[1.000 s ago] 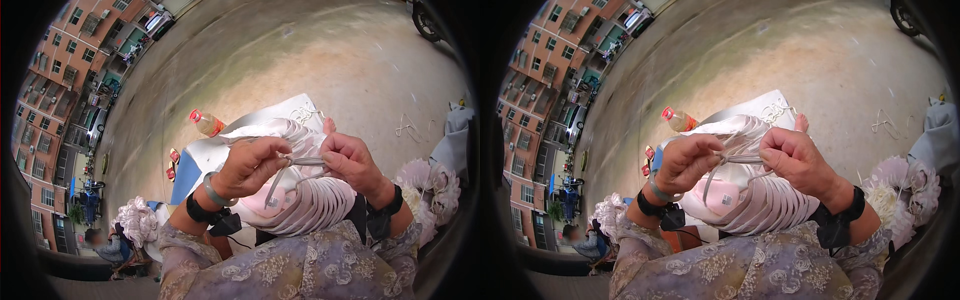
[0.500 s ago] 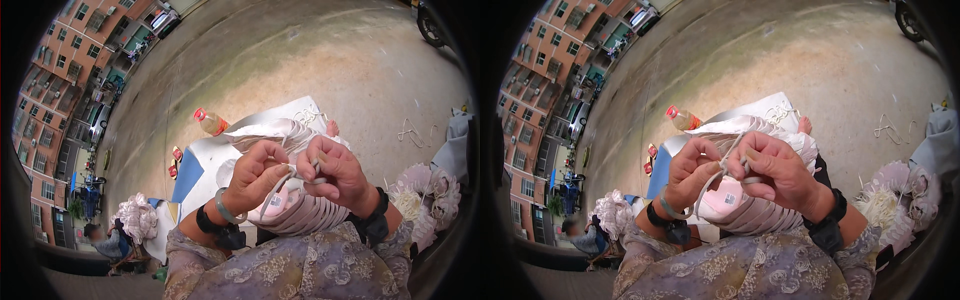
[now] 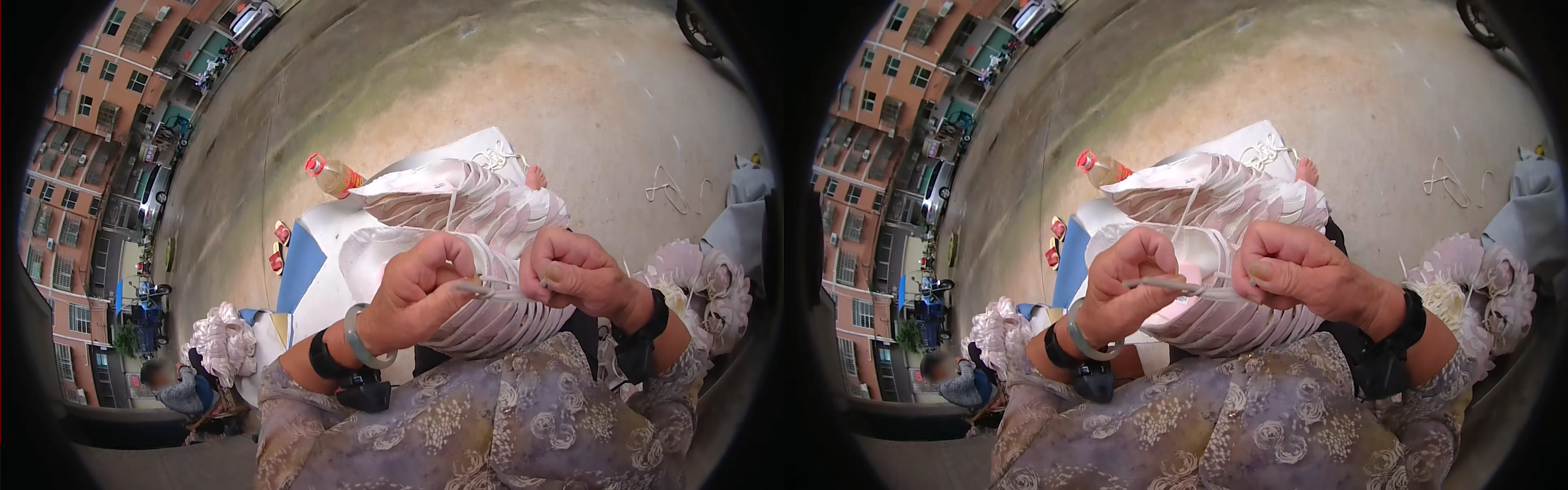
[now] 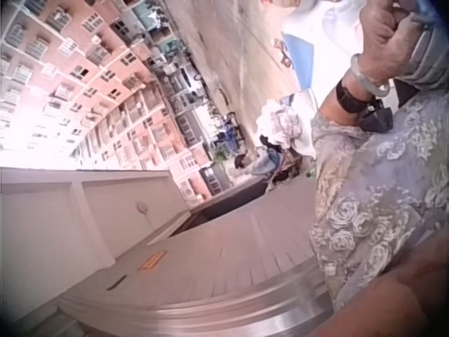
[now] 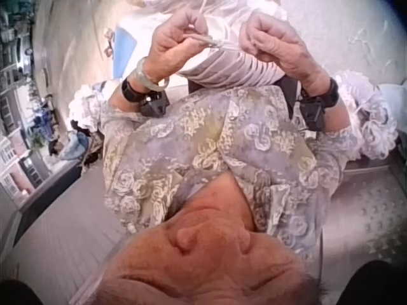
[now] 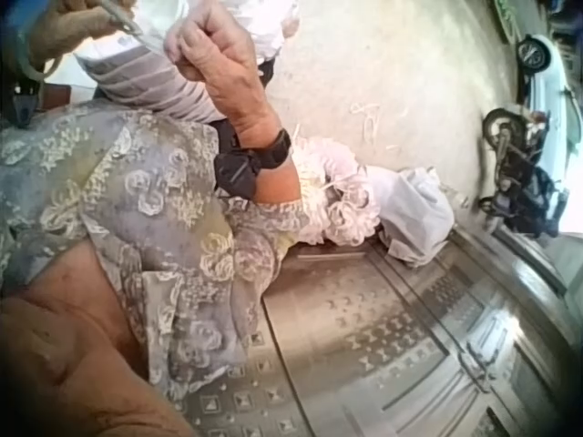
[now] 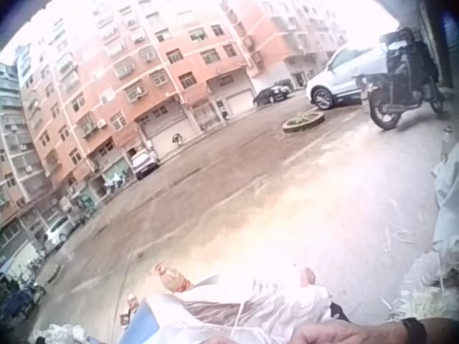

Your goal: Lacing and tying shoelaces on a pair of white sneakers.

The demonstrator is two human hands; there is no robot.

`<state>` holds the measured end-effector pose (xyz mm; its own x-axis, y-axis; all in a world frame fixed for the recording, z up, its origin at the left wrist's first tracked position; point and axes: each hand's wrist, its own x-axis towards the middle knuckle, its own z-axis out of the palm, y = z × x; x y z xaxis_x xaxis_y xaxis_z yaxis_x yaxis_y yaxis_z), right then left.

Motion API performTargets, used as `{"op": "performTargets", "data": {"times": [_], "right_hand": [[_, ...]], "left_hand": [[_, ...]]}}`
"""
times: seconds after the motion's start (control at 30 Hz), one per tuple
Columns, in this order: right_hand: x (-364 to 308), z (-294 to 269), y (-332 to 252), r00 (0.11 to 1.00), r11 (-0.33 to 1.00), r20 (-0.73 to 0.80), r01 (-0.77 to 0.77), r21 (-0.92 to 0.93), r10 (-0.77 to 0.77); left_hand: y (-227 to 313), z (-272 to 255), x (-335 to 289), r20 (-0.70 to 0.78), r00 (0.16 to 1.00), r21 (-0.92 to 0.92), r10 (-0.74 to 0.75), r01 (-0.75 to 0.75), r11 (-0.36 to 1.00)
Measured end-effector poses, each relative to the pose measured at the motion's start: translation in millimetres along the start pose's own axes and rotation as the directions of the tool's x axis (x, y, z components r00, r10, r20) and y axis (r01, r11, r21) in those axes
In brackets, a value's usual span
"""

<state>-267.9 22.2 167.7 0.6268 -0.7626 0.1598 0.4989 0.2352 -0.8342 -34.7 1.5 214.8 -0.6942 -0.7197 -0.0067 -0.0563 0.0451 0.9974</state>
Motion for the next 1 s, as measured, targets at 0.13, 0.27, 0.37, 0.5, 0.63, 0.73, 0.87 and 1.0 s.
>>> {"op": "performTargets", "data": {"times": [0.13, 0.27, 0.37, 0.5, 0.63, 0.73, 0.87, 1.0], "right_hand": [[0, 7, -3, 1.000, 0.998, -0.026, -0.011, 0.056, 0.012], [4, 18, 3, 0.987, 0.971, -0.149, 0.100, 0.218, -0.068], [6, 17, 4, 0.984, 0.971, -0.161, 0.114, 0.209, -0.080], [10, 22, -2, 0.974, 0.999, -0.227, -0.001, -0.053, -0.011], [13, 24, 10, 0.968, 0.972, -0.203, 0.107, -0.209, -0.150], [9, 20, 10, 0.970, 0.952, -0.216, 0.043, -0.303, -0.112], [6, 20, 13, 0.962, 0.954, -0.256, 0.020, -0.298, -0.100], [3, 17, 12, 0.961, 0.963, -0.264, 0.006, -0.268, -0.080]], "left_hand": [[6, -1, -3, -0.030, 0.999, 0.152, 0.030, -0.025, 0.988], [11, -13, -4, 0.066, 0.973, 0.354, 0.220, -0.229, 0.907], [18, -18, -7, 0.047, 0.970, 0.420, 0.238, -0.235, 0.877], [15, -22, -11, 0.010, 0.965, 0.452, 0.261, -0.238, 0.860], [13, -21, -12, -0.044, 0.959, 0.451, 0.280, -0.231, 0.862], [12, -22, -11, -0.073, 0.956, 0.437, 0.283, -0.225, 0.871], [8, -24, -8, -0.050, 0.955, 0.450, 0.291, -0.238, 0.860], [5, -28, -9, -0.024, 0.962, 0.454, 0.271, -0.231, 0.860]]}}
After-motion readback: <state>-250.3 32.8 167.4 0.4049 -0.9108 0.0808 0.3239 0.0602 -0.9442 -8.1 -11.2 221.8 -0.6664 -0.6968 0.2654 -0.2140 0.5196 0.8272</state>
